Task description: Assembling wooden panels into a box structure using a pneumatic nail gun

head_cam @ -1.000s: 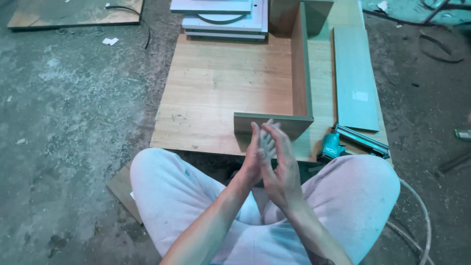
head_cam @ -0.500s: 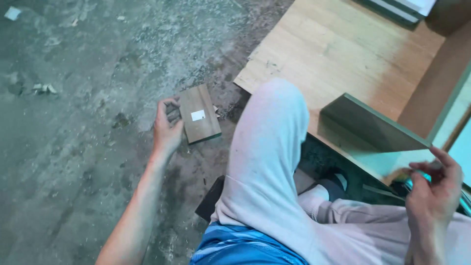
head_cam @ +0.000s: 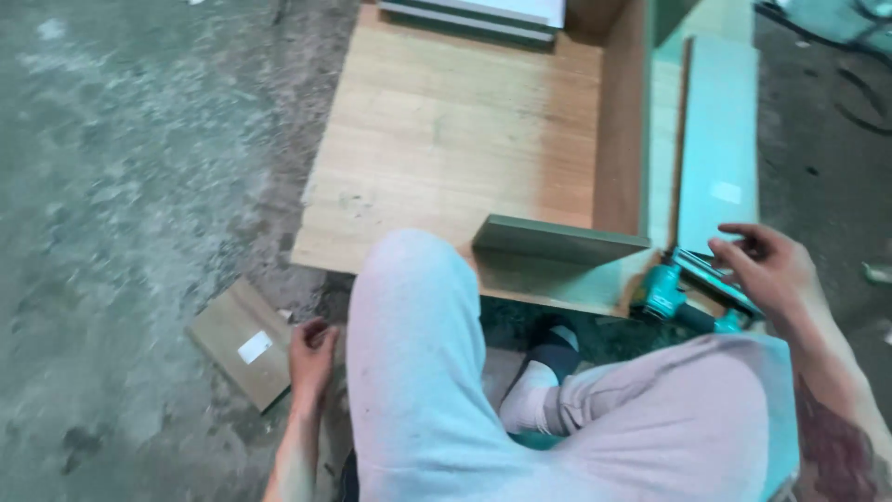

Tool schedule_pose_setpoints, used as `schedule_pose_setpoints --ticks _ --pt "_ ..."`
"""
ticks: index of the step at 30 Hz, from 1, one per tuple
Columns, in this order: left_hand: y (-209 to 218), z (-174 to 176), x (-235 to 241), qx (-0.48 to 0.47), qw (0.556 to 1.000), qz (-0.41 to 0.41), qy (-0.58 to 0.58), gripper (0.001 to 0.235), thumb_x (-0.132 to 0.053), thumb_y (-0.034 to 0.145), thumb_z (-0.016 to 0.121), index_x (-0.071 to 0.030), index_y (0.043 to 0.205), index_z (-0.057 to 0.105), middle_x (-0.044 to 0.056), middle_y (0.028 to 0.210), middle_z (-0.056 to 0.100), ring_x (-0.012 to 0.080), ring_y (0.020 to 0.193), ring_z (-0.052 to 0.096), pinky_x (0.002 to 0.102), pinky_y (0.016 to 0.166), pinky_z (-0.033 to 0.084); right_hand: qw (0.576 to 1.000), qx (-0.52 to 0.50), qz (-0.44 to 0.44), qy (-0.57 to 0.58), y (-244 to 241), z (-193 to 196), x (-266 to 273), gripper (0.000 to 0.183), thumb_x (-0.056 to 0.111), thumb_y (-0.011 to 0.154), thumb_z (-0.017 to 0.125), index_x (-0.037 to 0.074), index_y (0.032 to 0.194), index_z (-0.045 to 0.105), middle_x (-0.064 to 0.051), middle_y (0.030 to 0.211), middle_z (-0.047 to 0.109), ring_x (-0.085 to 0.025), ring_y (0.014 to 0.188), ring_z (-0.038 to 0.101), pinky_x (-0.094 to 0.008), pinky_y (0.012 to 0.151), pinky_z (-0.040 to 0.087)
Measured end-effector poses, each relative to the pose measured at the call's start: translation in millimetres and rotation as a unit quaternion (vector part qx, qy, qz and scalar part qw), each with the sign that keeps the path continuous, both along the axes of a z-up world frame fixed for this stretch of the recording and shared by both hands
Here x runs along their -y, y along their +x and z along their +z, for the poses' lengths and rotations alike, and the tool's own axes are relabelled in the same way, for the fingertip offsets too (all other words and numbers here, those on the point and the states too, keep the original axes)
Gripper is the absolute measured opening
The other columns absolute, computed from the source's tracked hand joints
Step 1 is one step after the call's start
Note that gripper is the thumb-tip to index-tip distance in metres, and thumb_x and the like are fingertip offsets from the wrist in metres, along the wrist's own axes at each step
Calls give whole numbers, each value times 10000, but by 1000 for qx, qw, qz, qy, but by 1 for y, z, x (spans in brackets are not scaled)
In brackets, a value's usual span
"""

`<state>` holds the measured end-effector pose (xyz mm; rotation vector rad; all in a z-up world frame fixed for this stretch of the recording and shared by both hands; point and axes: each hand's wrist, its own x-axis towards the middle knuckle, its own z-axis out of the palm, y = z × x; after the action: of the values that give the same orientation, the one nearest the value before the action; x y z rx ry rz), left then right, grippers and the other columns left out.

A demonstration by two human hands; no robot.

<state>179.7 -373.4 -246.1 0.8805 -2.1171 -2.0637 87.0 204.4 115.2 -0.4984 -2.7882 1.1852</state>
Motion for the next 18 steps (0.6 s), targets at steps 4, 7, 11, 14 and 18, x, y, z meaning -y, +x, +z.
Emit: schedule_pose_setpoints --ticks 4,7,11,14,18 --pt "-34 48 -3 16 982 -43 -183 435 -213 920 718 -3 1290 626 173 1223 670 295 1102 639 400 966 499 990 87 -58 97 -61 -30 -100 591 379 949 717 -58 1341 645 -233 1096 687 -321 968 678 -396 796 541" --pt "-25 67 0 66 981 -44 -180 416 -175 949 692 19 1310 621 190 1223 671 300 1114 633 410 959 488 953 203 -88 206 -93 -62 -145 992 625 818 725 -124 1428 502 -357 1317 601 -464 1184 615 -501 983 512" --pt "30 -22 49 132 971 -83 -179 516 -141 886 756 120 1312 627 278 1253 663 347 1163 644 457 960 514 914 317 -140 211 -126 -120 -173 1527 828 591 682 -83 1595 -21 -380 1635 138 -494 1509 271 -523 1241 267" --pt "22 -35 47 130 970 -87 -186 498 -129 887 760 128 1294 635 280 1232 672 349 1141 653 454 952 518 947 261 -122 -143 -151 -129 -146 1044 765 780 409 174 1630 272 -61 1688 301 -252 1547 296 -367 1294 182" --pt "35 -49 42 137 969 -82 -190 472 -112 887 766 141 1268 646 285 1200 685 352 1108 665 451 939 524 919 296 -138 218 -137 -85 -95 1635 877 596 783 -131 1563 -67 -429 1544 378 -496 1426 444 -556 1203 373"
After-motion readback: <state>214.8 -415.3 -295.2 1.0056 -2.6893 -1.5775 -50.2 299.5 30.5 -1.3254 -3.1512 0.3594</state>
